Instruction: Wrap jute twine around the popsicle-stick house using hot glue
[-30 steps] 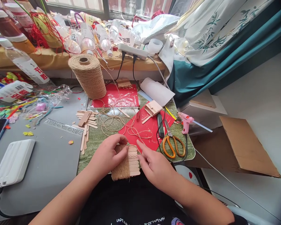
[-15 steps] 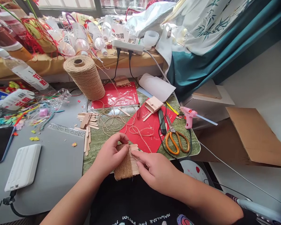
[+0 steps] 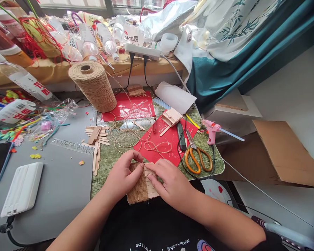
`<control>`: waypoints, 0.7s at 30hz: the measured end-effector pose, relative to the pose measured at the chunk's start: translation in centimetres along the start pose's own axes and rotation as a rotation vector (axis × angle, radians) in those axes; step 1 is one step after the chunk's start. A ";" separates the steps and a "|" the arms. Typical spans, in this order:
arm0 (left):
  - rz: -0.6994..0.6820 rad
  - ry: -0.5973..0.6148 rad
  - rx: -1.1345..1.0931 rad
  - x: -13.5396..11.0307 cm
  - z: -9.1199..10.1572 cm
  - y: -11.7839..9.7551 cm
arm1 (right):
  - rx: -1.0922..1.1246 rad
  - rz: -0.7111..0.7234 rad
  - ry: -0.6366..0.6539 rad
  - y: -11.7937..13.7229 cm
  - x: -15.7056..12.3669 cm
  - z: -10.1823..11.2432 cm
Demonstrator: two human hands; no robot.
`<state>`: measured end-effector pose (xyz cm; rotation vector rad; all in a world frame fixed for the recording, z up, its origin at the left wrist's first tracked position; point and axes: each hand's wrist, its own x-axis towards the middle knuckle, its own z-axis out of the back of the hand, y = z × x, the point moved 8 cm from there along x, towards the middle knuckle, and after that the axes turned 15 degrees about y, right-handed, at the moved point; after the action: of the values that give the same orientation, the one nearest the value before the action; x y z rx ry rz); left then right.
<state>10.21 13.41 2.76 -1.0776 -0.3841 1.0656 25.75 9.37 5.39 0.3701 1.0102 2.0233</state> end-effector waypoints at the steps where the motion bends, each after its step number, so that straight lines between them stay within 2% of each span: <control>1: -0.001 0.000 -0.001 0.0 0.0 0.1 | 0.005 0.002 0.002 -0.1 0.1 -0.1; 7: 0.004 0.004 0.000 -0.1 0.1 0.2 | 0.085 0.011 -0.072 -0.6 0.3 0.3; 16: -0.011 0.001 0.032 -0.1 0.2 -0.2 | 0.198 0.013 -0.092 -1.3 0.5 0.3; 21: -0.010 -0.002 0.022 0.0 0.2 -0.1 | 0.186 0.013 -0.101 -1.3 0.4 0.6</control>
<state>10.12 13.48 2.92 -1.0540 -0.3784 1.0605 26.61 10.46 4.72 0.5731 1.1386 1.9075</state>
